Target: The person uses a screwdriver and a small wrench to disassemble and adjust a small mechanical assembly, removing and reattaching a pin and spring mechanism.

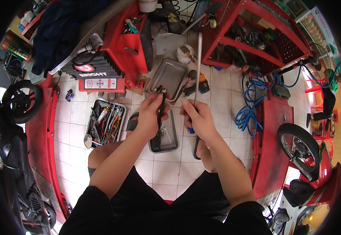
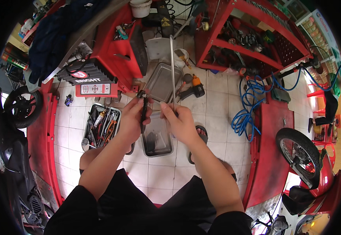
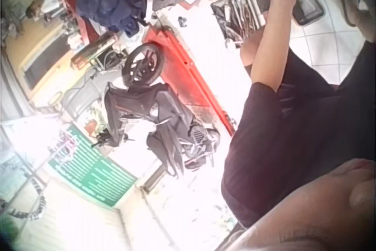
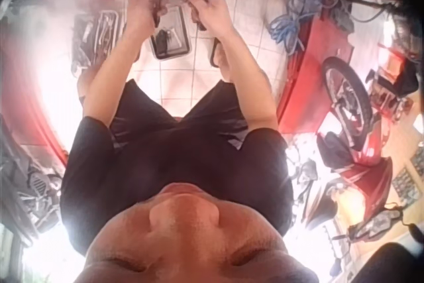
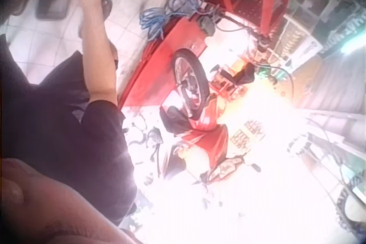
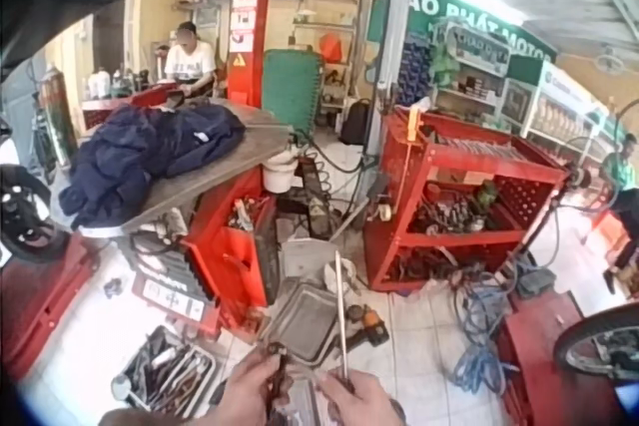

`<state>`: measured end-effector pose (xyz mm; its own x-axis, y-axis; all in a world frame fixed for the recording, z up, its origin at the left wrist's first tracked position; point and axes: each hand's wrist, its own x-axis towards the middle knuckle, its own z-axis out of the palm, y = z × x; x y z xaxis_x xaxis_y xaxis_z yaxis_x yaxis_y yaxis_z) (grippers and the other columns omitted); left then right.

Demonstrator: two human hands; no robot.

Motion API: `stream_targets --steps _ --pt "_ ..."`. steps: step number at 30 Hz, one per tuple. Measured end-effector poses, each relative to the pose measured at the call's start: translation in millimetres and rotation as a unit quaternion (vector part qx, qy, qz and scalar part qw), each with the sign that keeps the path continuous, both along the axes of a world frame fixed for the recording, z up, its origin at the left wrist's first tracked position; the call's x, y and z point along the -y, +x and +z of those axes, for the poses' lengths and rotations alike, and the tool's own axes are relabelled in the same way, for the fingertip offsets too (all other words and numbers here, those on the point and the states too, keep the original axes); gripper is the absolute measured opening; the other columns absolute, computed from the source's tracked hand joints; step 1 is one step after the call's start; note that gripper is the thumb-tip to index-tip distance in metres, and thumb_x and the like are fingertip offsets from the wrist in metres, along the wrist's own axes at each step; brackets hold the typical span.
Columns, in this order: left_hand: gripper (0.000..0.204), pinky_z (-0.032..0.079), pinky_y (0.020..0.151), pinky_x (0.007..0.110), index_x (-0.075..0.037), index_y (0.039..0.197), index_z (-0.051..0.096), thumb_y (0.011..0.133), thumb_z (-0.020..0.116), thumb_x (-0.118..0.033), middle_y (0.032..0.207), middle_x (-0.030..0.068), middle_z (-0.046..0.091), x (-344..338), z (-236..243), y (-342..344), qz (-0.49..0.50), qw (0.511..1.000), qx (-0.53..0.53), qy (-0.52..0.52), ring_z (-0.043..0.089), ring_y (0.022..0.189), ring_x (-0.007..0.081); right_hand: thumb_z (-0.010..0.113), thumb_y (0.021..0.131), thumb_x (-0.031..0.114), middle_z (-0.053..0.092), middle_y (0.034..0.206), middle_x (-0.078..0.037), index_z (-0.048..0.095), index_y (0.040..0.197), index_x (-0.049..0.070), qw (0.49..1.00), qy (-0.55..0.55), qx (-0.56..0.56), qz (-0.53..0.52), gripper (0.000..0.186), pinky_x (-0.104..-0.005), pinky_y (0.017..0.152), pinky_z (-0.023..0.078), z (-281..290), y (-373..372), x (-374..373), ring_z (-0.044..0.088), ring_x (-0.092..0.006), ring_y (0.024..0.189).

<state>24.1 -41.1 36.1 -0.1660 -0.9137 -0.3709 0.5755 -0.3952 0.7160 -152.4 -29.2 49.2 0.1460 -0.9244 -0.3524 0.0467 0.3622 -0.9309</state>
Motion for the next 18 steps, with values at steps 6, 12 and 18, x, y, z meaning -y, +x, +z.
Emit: stream_targets --steps 6,12,18 --pt "0.042 0.033 0.048 0.020 -0.019 0.138 0.045 0.097 0.054 -0.014 0.100 0.0023 0.054 7.0 2.3 8.2 0.037 0.996 0.072 -0.024 0.046 0.068 0.0084 0.066 0.088 0.042 0.058 0.057 -0.005 0.068 0.082 0.000 0.984 0.012 -0.176 0.015 0.042 -0.0302 0.051 0.046 -68.6 -9.9 14.8 0.057 -0.0156 0.052" --pt "0.039 0.035 0.050 0.024 -0.018 0.136 0.046 0.098 0.052 -0.010 0.097 0.0019 0.057 11.1 8.2 14.9 0.053 0.999 0.011 0.008 0.048 0.068 0.0105 0.060 0.087 0.028 0.070 0.082 -0.015 0.073 0.094 0.010 0.833 -0.074 -0.467 0.288 0.023 -0.0430 0.074 0.055 -288.1 -1.8 -45.6 0.068 -0.0360 0.079" --pt "0.030 0.035 0.052 0.026 -0.018 0.127 0.048 0.098 0.052 -0.012 0.097 0.0023 0.057 23.0 -2.8 32.0 0.093 0.992 -0.036 0.072 0.048 0.069 0.0118 0.065 0.083 0.021 0.068 0.101 -0.018 0.071 0.100 0.009 0.793 0.101 -0.524 0.294 0.022 -0.0468 0.087 0.053 -373.7 43.0 -105.7 0.066 -0.0368 0.100"
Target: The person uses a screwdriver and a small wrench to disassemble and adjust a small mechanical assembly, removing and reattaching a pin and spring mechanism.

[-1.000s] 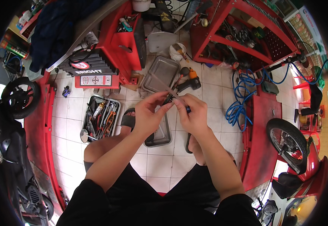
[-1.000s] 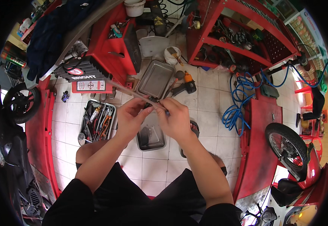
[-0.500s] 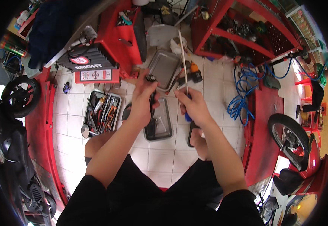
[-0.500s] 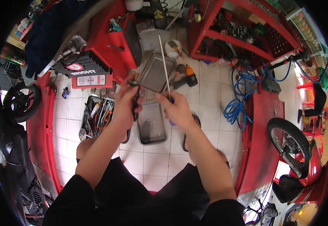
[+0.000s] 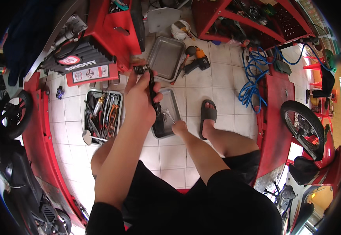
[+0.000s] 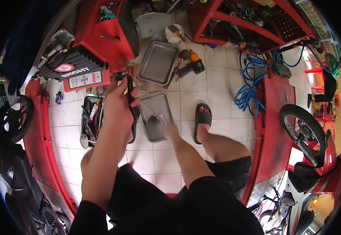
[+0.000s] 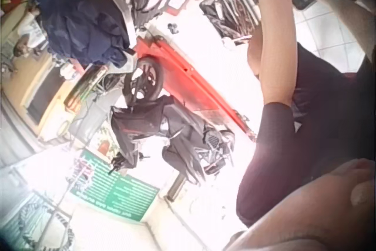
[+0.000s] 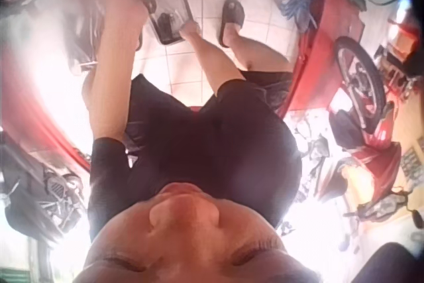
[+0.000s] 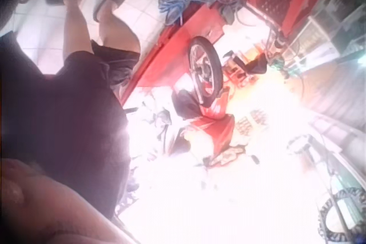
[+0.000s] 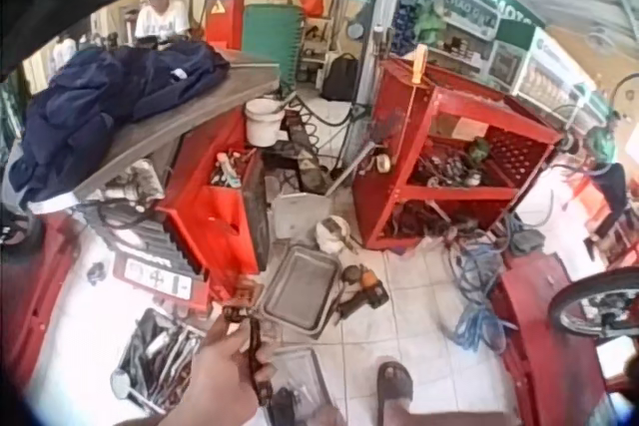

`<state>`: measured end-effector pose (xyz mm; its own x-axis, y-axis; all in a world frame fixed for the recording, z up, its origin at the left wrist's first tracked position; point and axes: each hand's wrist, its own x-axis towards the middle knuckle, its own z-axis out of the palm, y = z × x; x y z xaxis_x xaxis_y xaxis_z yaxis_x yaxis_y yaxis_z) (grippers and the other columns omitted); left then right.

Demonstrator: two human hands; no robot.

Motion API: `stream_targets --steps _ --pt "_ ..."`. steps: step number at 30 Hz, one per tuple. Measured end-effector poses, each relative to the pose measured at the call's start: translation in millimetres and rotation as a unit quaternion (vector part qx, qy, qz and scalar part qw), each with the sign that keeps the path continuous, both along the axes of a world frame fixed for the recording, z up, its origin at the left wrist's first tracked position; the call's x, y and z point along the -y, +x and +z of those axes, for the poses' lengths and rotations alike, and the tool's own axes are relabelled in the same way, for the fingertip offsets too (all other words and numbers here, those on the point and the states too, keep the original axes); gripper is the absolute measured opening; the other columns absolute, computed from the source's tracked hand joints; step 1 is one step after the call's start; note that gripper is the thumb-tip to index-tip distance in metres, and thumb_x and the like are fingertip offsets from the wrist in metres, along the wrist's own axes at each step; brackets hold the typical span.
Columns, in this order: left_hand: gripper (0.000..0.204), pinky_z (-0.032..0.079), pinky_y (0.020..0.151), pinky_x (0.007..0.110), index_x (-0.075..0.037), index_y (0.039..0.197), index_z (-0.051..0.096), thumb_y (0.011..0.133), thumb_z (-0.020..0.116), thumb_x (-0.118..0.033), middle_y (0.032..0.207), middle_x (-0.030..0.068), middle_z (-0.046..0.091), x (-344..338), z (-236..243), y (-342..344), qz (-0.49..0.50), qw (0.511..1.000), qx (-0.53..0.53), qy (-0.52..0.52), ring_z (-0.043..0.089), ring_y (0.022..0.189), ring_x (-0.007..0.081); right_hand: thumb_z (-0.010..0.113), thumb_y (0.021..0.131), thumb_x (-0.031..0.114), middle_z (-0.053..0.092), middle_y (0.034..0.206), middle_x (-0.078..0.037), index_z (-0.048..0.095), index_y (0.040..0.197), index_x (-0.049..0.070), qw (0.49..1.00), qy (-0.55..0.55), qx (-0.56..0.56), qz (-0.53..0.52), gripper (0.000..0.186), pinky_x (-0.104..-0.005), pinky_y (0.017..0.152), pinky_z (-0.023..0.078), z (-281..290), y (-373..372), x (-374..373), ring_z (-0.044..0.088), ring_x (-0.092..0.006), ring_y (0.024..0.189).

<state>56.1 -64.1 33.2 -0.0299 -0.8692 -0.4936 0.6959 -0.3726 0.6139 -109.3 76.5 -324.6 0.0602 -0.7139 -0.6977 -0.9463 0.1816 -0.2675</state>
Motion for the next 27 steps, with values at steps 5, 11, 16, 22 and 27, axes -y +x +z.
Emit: stream_targets --steps 5,11,16,22,27 --pt "0.021 0.033 0.054 0.024 -0.012 0.118 0.053 0.096 0.052 -0.012 0.099 0.0037 0.059 4.3 14.3 8.1 0.029 0.998 -0.022 0.044 0.045 0.072 0.0122 0.072 0.076 0.024 0.067 0.108 -0.021 0.067 0.106 0.005 0.963 -0.024 -0.023 -0.268 0.035 -0.0465 0.089 0.053 11.5 30.6 18.1 0.065 -0.0385 0.103" --pt "0.028 0.034 0.056 0.026 -0.017 0.126 0.047 0.098 0.050 -0.013 0.102 0.0023 0.054 7.9 1.2 14.0 -0.021 0.996 -0.055 0.066 0.046 0.073 0.0127 0.072 0.076 0.023 0.067 0.108 -0.019 0.070 0.097 0.004 0.957 -0.050 -0.072 -0.277 0.028 -0.0457 0.086 0.054 -12.3 41.0 26.9 0.066 -0.0365 0.101" --pt "0.032 0.034 0.056 0.026 -0.017 0.129 0.047 0.098 0.048 -0.011 0.104 0.0033 0.053 9.0 1.9 12.3 -0.044 0.993 -0.070 0.082 0.046 0.074 0.0134 0.072 0.076 0.024 0.069 0.103 -0.018 0.072 0.093 0.005 0.953 -0.020 -0.065 -0.294 0.025 -0.0453 0.086 0.055 -29.4 33.0 32.8 0.067 -0.0371 0.098" --pt "0.032 0.035 0.056 0.025 -0.017 0.130 0.048 0.098 0.049 -0.011 0.104 0.0041 0.054 7.6 -0.9 15.4 -0.065 0.995 -0.055 0.050 0.046 0.074 0.0133 0.066 0.077 0.025 0.071 0.095 -0.018 0.072 0.095 0.006 0.968 -0.052 -0.034 -0.243 0.026 -0.0442 0.082 0.055 18.8 21.1 26.2 0.068 -0.0351 0.094" --pt "0.035 0.037 0.054 0.023 -0.010 0.130 0.050 0.096 0.055 -0.008 0.103 0.0088 0.059 15.6 12.3 13.0 -0.042 0.999 -0.001 0.006 0.046 0.070 0.0115 0.063 0.079 0.025 0.070 0.090 -0.018 0.064 0.119 0.003 0.924 -0.216 0.108 -0.296 0.045 -0.0413 0.073 0.054 101.0 -6.5 45.1 0.068 -0.0319 0.083"
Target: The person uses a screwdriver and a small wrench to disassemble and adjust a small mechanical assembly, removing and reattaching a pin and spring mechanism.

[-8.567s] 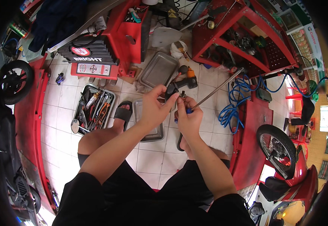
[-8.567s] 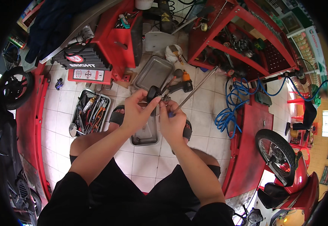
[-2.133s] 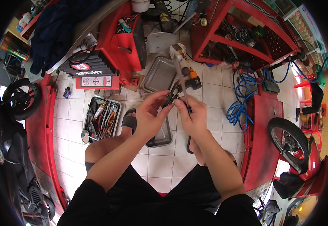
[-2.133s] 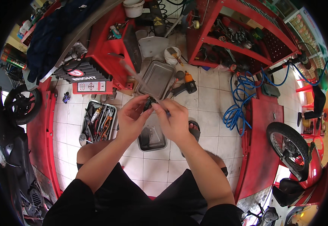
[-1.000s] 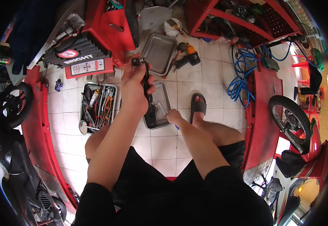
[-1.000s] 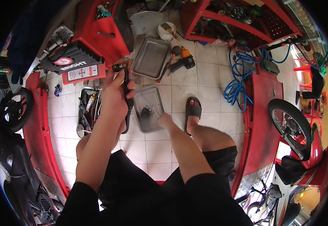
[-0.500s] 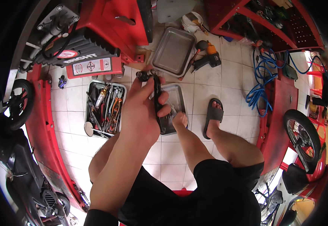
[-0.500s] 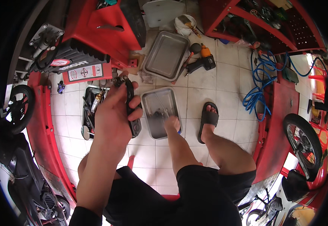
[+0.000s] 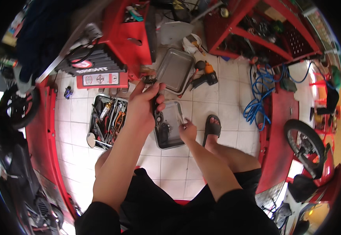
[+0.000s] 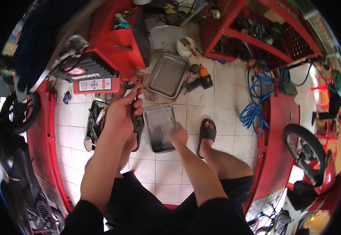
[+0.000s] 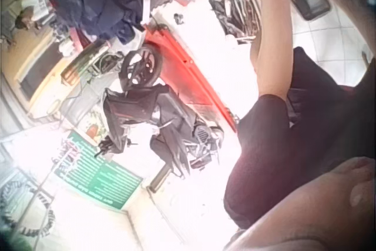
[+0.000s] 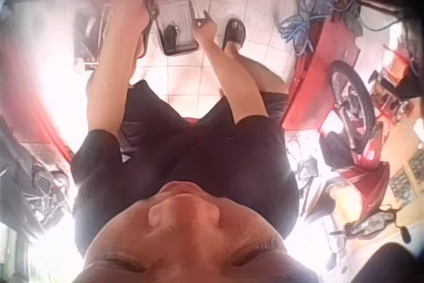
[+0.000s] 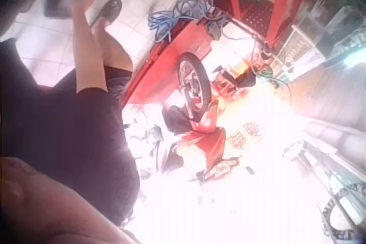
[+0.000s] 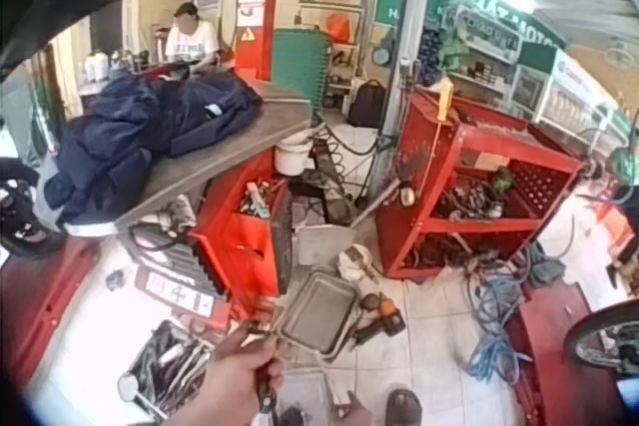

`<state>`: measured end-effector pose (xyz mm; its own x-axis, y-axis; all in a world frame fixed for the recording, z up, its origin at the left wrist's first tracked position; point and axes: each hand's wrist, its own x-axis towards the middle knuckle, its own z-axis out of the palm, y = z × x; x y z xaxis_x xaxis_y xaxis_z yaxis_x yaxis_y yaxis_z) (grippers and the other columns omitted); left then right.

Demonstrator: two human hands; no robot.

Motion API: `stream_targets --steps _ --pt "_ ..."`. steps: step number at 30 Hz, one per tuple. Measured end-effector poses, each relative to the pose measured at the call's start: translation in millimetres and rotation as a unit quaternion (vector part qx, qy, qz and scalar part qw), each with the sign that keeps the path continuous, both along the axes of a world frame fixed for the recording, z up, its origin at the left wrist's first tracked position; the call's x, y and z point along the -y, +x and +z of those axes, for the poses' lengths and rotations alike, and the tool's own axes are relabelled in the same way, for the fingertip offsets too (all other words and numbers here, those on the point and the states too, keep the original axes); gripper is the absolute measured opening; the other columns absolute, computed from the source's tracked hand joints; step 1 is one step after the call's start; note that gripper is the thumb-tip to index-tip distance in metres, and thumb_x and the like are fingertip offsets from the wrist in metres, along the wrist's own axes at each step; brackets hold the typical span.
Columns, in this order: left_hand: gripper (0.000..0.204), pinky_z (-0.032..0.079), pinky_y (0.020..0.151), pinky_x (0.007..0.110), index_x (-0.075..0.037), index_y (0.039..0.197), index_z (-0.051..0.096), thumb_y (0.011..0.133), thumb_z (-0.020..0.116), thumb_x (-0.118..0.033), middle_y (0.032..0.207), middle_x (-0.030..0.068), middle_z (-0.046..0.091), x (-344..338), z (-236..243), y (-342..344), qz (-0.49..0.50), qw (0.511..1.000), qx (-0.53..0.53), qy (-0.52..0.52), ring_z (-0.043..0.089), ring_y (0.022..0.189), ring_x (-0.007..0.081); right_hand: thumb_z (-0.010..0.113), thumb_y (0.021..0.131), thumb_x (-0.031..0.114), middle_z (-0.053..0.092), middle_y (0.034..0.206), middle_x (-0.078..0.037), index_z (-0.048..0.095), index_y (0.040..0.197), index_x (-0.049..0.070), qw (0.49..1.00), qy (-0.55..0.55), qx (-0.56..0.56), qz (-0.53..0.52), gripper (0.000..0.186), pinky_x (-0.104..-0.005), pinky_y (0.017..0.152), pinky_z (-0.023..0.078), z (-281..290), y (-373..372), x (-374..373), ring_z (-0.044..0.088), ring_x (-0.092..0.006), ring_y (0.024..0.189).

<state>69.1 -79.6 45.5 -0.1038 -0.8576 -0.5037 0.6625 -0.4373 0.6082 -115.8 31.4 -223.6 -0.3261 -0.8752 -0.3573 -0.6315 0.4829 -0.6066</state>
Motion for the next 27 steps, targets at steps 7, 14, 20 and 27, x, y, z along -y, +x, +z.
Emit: stream_targets --steps 7,14,20,27 --pt "0.043 0.035 0.050 0.024 -0.013 0.136 0.048 0.095 0.057 -0.008 0.097 0.0060 0.063 -9.9 -15.7 -6.0 -0.021 0.995 0.053 -0.085 0.048 0.060 0.0105 0.051 0.100 0.020 0.054 0.070 0.004 0.054 0.133 0.000 0.886 -0.116 0.446 -0.050 0.038 -0.0193 0.048 0.034 229.0 -12.5 62.7 0.044 -0.0046 0.054" --pt "0.053 0.031 0.053 0.024 -0.010 0.144 0.039 0.094 0.052 0.001 0.102 0.0059 0.057 -21.5 -4.7 -24.8 -0.172 0.974 -0.069 -0.128 0.044 0.064 0.0104 0.052 0.102 0.019 0.048 0.067 0.003 0.057 0.129 0.000 0.844 -0.079 0.529 0.040 0.034 -0.0203 0.051 0.032 283.3 -6.3 36.1 0.042 -0.0044 0.058" --pt "0.053 0.027 0.054 0.023 -0.006 0.144 0.040 0.093 0.053 -0.002 0.115 0.0033 0.060 -22.6 -5.1 -33.4 -0.164 0.972 -0.123 -0.113 0.039 0.064 0.0089 0.055 0.100 0.015 0.055 0.069 0.001 0.059 0.127 0.001 0.872 -0.110 0.475 0.051 0.031 -0.0217 0.050 0.034 266.9 -13.4 39.0 0.044 -0.0038 0.058" --pt "0.049 0.031 0.056 0.025 -0.006 0.143 0.039 0.096 0.050 -0.002 0.114 0.0034 0.053 -22.9 -12.9 -27.2 -0.195 0.960 -0.152 -0.130 0.041 0.068 0.0113 0.062 0.091 0.009 0.056 0.059 0.002 0.066 0.116 0.004 0.914 -0.220 0.331 0.080 0.025 -0.0228 0.049 0.036 259.1 -11.7 39.5 0.045 -0.0036 0.052"
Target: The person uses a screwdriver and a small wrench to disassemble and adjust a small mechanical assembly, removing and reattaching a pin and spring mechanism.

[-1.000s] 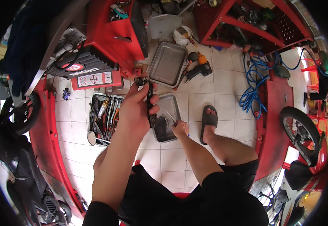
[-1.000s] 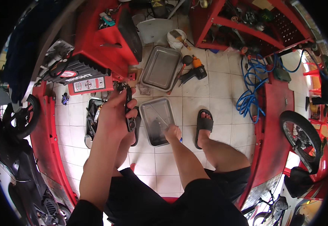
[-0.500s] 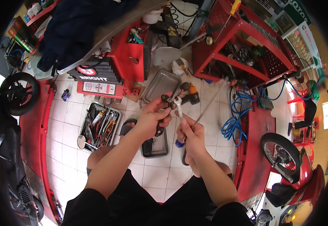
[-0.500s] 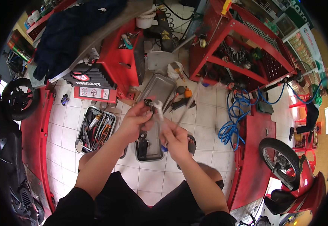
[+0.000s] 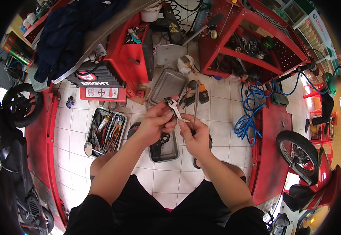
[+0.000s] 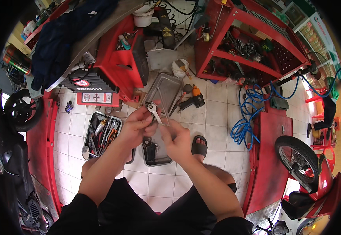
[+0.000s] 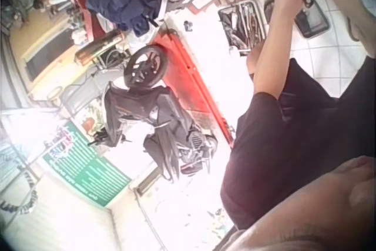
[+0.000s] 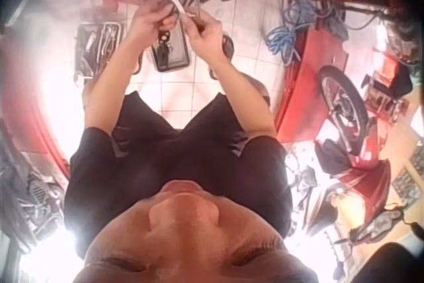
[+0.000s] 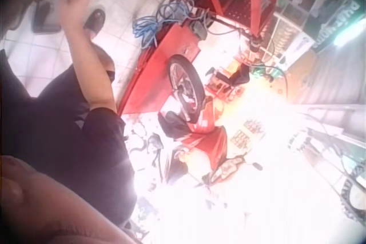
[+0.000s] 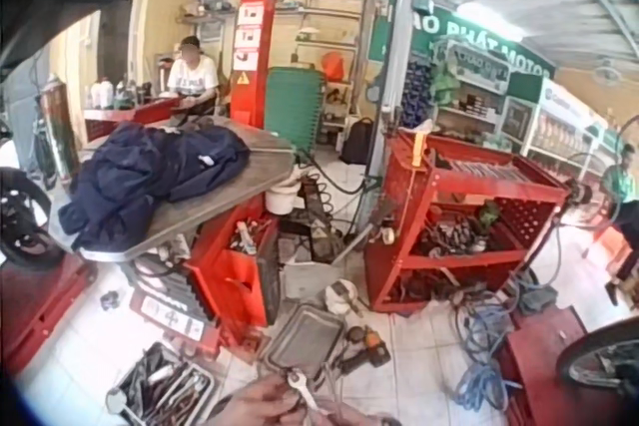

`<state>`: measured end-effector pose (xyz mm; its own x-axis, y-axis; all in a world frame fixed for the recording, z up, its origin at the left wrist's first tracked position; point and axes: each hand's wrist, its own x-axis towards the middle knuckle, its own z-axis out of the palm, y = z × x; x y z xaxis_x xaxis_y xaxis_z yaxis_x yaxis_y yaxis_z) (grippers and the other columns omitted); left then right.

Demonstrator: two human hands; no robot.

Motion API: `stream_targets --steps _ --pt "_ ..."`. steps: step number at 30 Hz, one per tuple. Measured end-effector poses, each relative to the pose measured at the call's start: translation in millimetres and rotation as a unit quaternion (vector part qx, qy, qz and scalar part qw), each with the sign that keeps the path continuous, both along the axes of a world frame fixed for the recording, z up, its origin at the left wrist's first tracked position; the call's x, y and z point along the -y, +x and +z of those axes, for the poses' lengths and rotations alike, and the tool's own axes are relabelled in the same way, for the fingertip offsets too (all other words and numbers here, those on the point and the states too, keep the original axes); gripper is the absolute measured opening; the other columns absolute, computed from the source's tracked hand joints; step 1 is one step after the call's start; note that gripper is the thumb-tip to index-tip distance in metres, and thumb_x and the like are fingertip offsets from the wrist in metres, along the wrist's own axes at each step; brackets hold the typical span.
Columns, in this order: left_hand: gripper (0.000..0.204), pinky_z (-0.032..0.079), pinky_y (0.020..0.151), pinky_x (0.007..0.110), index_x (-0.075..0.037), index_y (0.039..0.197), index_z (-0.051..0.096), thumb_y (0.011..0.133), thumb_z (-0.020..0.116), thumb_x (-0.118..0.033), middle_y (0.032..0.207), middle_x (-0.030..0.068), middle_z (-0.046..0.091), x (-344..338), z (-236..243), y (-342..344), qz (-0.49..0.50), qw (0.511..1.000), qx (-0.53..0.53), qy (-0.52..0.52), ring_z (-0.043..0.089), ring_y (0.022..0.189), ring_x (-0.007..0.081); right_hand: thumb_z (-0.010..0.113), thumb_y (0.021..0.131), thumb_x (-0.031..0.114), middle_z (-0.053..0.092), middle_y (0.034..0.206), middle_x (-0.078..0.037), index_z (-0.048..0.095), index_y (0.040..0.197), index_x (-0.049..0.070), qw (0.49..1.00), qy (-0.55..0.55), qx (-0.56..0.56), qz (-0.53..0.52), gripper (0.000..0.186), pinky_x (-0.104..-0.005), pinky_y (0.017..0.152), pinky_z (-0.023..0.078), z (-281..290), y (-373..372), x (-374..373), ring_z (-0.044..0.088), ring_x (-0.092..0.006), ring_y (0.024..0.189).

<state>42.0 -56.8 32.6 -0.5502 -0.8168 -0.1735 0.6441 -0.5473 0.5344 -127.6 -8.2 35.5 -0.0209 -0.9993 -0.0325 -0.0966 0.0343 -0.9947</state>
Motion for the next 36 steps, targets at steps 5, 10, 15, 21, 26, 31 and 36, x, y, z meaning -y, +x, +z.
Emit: stream_targets --steps 5,10,15,21,26,31,36 --pt "0.048 0.033 0.057 0.026 -0.008 0.142 0.038 0.096 0.050 0.001 0.114 0.0044 0.052 -2.5 3.1 1.2 -0.001 1.000 0.004 0.001 0.043 0.069 0.0119 0.063 0.089 0.007 0.055 0.057 0.000 0.068 0.115 0.004 0.995 -0.073 -0.071 0.001 0.027 -0.0233 0.048 0.036 -2.9 -1.3 1.5 0.044 -0.0035 0.050" --pt "0.049 0.033 0.057 0.028 -0.008 0.139 0.038 0.094 0.056 -0.002 0.112 0.0044 0.053 -5.4 -5.4 1.1 0.019 0.999 0.009 -0.034 0.044 0.069 0.0127 0.063 0.088 0.005 0.052 0.056 -0.001 0.068 0.118 0.005 0.995 -0.060 -0.082 0.002 0.031 -0.0229 0.048 0.037 2.9 5.5 -1.0 0.044 -0.0040 0.049" --pt "0.045 0.045 0.060 0.032 -0.008 0.137 0.038 0.095 0.054 0.000 0.111 0.0084 0.053 -5.9 10.9 -2.8 0.020 0.997 0.022 -0.069 0.054 0.074 0.0169 0.062 0.095 0.010 0.057 0.064 0.001 0.066 0.120 0.001 0.999 -0.043 -0.007 0.017 0.027 -0.0224 0.050 0.039 -9.9 -3.5 -0.7 0.048 -0.0063 0.055" --pt "0.050 0.045 0.052 0.032 -0.006 0.138 0.041 0.093 0.062 -0.009 0.114 0.0090 0.058 -3.3 3.3 -0.8 0.031 0.995 0.052 -0.080 0.057 0.072 0.0183 0.062 0.092 0.004 0.056 0.057 -0.001 0.068 0.117 0.002 0.998 -0.061 -0.016 -0.009 0.026 -0.0218 0.051 0.040 -15.4 0.3 -1.9 0.049 -0.0041 0.053" --pt "0.045 0.043 0.046 0.030 -0.003 0.137 0.042 0.096 0.057 -0.013 0.116 0.0086 0.058 -0.5 8.7 4.2 -0.011 0.995 0.058 -0.078 0.052 0.056 0.0160 0.060 0.093 0.004 0.054 0.058 0.002 0.070 0.115 0.002 0.995 -0.079 -0.060 0.001 0.024 -0.0211 0.051 0.038 -14.4 -6.8 0.7 0.046 -0.0034 0.053" --pt "0.045 0.038 0.047 0.027 -0.005 0.138 0.042 0.096 0.057 -0.014 0.117 0.0060 0.058 -5.3 8.5 0.9 0.002 0.999 0.024 -0.041 0.046 0.054 0.0135 0.063 0.096 0.016 0.056 0.067 0.001 0.067 0.118 -0.001 0.996 0.028 0.087 -0.017 0.028 -0.0227 0.050 0.036 0.3 3.2 -6.1 0.046 -0.0067 0.057" --pt "0.039 0.039 0.051 0.026 -0.008 0.135 0.040 0.098 0.054 -0.009 0.106 0.0071 0.054 -13.0 1.1 -13.2 0.071 0.996 -0.006 -0.053 0.050 0.061 0.0135 0.061 0.097 0.014 0.059 0.070 0.000 0.066 0.120 -0.001 0.998 0.005 0.065 -0.016 0.028 -0.0220 0.050 0.037 -6.0 10.9 -10.0 0.048 -0.0067 0.058"
